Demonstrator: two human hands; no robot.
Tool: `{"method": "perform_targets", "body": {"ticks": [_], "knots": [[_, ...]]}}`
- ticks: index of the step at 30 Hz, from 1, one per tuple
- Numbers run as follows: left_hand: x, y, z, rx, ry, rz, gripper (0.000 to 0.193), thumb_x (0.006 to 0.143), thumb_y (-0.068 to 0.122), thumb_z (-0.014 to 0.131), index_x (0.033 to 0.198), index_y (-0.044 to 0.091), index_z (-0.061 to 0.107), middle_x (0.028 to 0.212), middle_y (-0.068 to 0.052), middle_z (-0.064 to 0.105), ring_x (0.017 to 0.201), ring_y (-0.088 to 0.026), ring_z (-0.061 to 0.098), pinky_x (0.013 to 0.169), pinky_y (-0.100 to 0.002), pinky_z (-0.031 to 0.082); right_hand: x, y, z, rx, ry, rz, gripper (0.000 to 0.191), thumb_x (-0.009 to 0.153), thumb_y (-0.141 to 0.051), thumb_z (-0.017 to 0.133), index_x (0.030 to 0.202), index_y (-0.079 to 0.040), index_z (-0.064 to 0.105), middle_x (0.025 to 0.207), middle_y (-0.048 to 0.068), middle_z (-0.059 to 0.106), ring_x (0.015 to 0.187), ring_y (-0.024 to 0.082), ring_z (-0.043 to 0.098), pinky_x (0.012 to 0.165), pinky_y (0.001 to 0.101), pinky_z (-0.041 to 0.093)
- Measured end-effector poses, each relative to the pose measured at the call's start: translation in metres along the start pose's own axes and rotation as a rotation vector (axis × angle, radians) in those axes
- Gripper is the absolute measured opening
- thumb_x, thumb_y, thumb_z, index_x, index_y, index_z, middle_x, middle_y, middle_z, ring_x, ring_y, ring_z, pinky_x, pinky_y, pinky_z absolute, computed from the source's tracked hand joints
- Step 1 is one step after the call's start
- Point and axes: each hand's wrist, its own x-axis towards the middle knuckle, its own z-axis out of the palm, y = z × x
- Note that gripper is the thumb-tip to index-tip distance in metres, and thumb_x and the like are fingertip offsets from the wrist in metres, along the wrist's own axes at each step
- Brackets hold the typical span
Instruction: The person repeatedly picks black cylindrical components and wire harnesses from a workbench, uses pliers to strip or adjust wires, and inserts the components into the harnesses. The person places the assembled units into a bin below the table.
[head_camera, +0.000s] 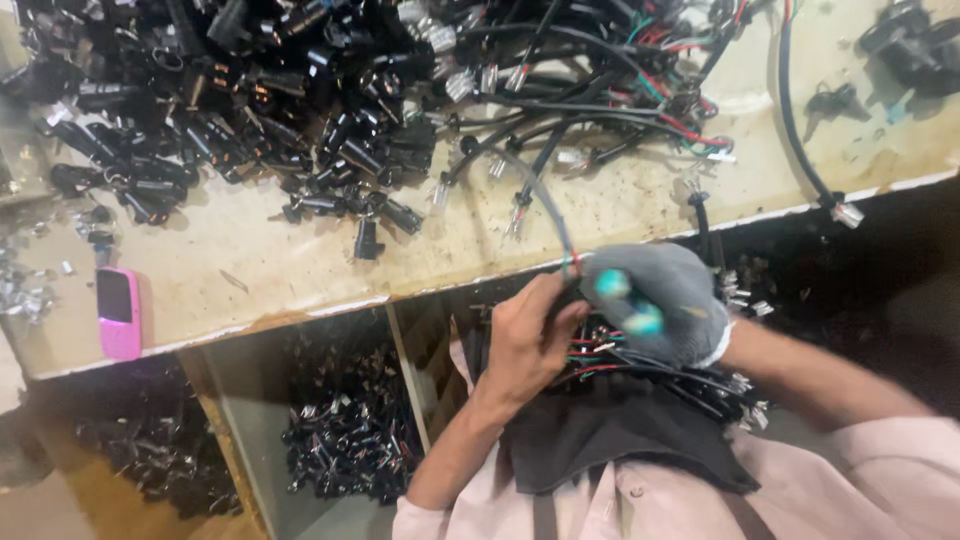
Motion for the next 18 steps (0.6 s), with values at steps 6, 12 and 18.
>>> {"method": "perform_targets", "body": {"ticks": [6, 12, 18], "knots": [[-0.008, -0.017, 0.001, -0.22, -0.043, 0.153, 0.029, 0.099, 0.012, 0.072, 0.124, -0.001, 0.065, 0.113, -0.014, 0.074, 0.102, -0.024, 0.075, 0.092, -0.032, 0.059, -0.024, 0.003, 0.002, 0.952, 0.076, 0.226, 0.04, 0.096, -0.028, 0.074, 0.072, -0.01, 0.048, 0.061, 0.004, 0.047, 0.054, 0.022, 0.044, 0.059, 0.0396, 0.041], [-0.008, -0.01, 0.014, -0.404, -0.12, -0.012, 0.06, 0.094, 0.016, 0.076, 0.144, -0.001, 0.047, 0.101, -0.015, 0.074, 0.084, -0.024, 0.068, 0.078, -0.033, 0.055, -0.022, 0.015, 0.01, 1.261, 0.319, 0.39, 0.028, 0.087, -0.019, 0.074, 0.086, -0.013, 0.047, 0.06, 0.002, 0.042, 0.047, 0.014, 0.039, 0.044, 0.0311, 0.035], [-0.004, 0.011, 0.002, 0.545, -0.484, 0.226, 0.071, 0.08, 0.011, 0.07, 0.149, 0.003, 0.05, 0.086, -0.017, 0.067, 0.079, -0.035, 0.069, 0.064, -0.045, 0.054, -0.015, 0.005, -0.044, -0.456, 0.238, 0.087, 0.025, 0.108, -0.016, 0.071, 0.104, 0.001, 0.053, 0.094, 0.02, 0.063, 0.08, 0.029, 0.063, 0.073, 0.0367, 0.055]]}}
